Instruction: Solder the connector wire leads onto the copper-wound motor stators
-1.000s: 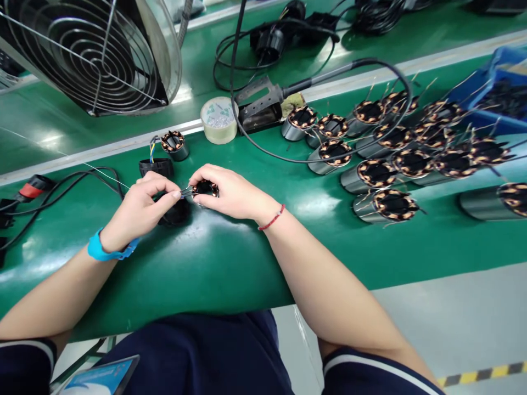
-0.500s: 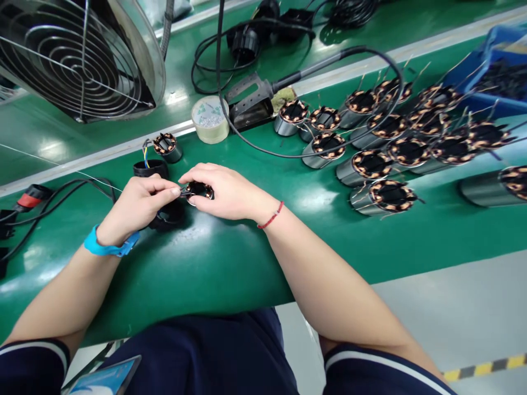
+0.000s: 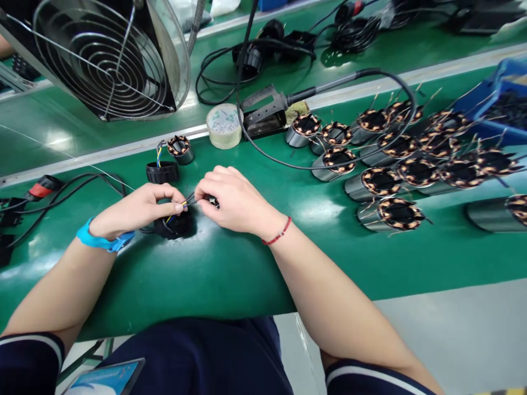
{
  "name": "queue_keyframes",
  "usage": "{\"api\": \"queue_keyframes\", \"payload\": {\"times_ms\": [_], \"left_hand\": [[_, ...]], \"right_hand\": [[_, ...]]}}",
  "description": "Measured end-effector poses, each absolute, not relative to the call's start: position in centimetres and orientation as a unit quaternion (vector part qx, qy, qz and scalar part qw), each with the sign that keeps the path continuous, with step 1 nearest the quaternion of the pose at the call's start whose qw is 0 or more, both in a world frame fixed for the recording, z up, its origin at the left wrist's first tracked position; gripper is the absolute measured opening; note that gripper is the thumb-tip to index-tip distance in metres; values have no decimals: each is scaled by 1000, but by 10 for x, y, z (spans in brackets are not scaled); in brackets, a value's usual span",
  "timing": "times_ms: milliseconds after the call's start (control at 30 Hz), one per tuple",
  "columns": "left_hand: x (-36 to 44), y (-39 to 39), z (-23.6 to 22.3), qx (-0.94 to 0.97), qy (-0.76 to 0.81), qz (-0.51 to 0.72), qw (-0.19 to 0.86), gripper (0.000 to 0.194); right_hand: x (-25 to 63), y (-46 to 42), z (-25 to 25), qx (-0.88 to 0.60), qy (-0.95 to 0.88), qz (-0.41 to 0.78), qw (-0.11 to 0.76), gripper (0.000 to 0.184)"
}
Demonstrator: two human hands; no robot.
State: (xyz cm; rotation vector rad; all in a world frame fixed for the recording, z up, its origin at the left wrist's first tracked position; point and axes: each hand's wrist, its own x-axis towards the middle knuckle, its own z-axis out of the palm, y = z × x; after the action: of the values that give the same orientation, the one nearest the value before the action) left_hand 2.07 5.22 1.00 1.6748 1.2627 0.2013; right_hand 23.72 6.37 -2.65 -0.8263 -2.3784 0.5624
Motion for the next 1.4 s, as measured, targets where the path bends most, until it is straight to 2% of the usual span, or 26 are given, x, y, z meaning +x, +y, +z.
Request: {"api": "queue_keyframes", "payload": {"times_ms": [167, 333, 433, 600, 767, 900, 1233, 1400], "left_hand": [[21, 52, 6, 661, 521, 114, 528, 25], [20, 53, 3, 655, 529, 117, 527, 27], [20, 53, 2, 654, 534, 125, 522, 26], [20, 52, 3, 659, 533, 127, 515, 23], [19, 54, 4, 663, 525, 135, 517, 20], [18, 56, 6, 666, 524, 134, 515, 19], [19, 56, 4, 677, 522, 125, 504, 18], [20, 56, 2, 670, 523, 125, 511, 19]], "right_hand": [[232, 61, -30, -322, -885, 210, 263, 9], [230, 62, -34, -315, -882, 199, 288, 11], [233, 63, -32, -316, -865, 240, 308, 5], [235, 70, -37, -332, -832, 272, 352, 17], [230, 76, -50, -317, -780, 420, 338, 16], [229, 76, -48, -315, -760, 459, 335, 14], [224, 71, -39, -325, -800, 397, 312, 16], [224, 69, -36, -348, -797, 406, 280, 16]]}}
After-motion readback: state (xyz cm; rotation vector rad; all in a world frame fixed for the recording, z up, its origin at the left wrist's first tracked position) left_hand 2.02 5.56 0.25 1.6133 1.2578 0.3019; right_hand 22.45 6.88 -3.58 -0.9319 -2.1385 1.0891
